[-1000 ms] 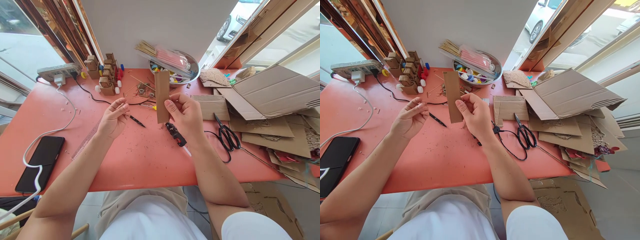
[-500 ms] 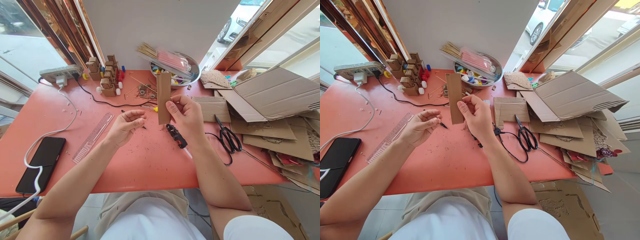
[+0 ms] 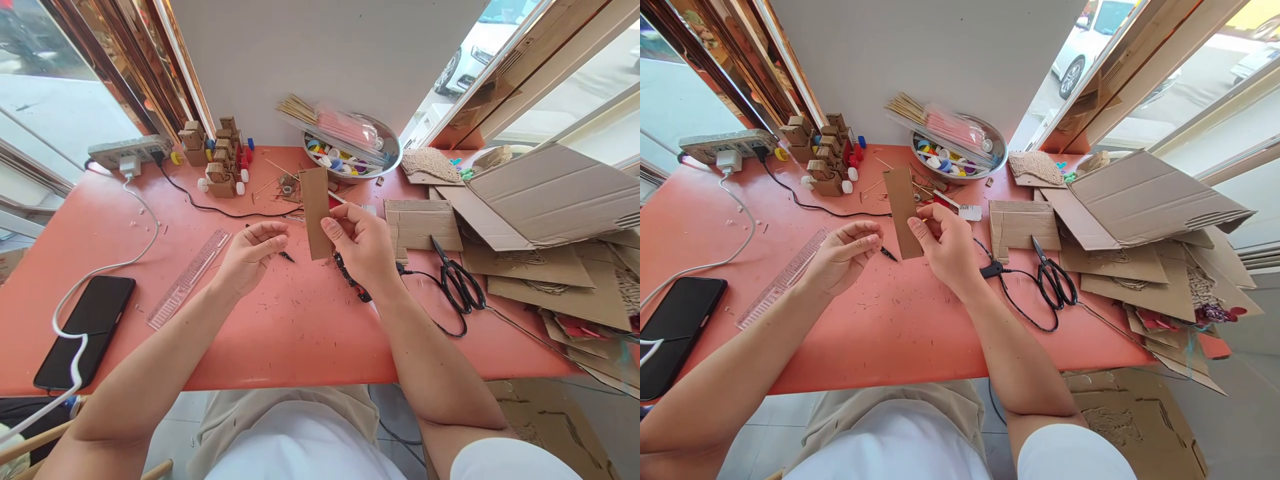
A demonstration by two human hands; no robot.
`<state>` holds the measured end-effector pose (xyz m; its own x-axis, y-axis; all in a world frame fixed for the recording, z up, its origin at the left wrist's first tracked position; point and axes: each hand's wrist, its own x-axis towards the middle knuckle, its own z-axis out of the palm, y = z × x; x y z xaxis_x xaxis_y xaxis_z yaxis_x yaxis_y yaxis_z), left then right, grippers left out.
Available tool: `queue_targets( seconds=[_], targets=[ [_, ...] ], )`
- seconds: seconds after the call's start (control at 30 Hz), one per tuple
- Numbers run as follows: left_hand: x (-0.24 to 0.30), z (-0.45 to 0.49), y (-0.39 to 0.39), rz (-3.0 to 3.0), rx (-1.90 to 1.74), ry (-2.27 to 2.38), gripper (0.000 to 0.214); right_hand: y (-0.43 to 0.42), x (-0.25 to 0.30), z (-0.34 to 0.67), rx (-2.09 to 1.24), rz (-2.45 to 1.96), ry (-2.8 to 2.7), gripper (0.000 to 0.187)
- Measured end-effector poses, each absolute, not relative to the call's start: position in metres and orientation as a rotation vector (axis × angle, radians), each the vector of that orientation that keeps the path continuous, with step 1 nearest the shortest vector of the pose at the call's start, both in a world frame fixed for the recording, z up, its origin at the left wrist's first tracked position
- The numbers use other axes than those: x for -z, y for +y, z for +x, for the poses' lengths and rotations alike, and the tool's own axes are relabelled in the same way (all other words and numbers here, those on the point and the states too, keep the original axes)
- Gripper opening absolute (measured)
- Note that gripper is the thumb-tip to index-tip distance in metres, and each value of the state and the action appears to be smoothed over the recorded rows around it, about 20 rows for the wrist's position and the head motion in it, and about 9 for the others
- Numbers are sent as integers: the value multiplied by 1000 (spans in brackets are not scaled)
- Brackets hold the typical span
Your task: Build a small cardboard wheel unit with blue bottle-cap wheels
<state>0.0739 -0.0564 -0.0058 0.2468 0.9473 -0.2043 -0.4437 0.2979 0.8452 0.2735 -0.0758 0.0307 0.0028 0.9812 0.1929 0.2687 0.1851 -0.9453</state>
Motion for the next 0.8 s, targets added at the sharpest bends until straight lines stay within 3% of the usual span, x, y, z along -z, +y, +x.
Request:
queue_targets(
  seconds=[0.17, 0.4, 0.7, 0.8],
  targets=[
    [5, 73, -57, 742, -1052, 796, 35, -77, -27, 272, -902, -1272, -1496, 48],
    [5, 71, -53, 726, -1102, 820, 40, -84, -22, 265, -804, -1336, -1656, 20],
    [2, 77, -59, 836, -1247, 856, 24, -80, -18, 265, -889, -1363, -1638, 22],
    [3, 78, -60, 921, -1289, 829, 29, -81, -19, 261, -940, -1319, -1666, 17]
  ],
)
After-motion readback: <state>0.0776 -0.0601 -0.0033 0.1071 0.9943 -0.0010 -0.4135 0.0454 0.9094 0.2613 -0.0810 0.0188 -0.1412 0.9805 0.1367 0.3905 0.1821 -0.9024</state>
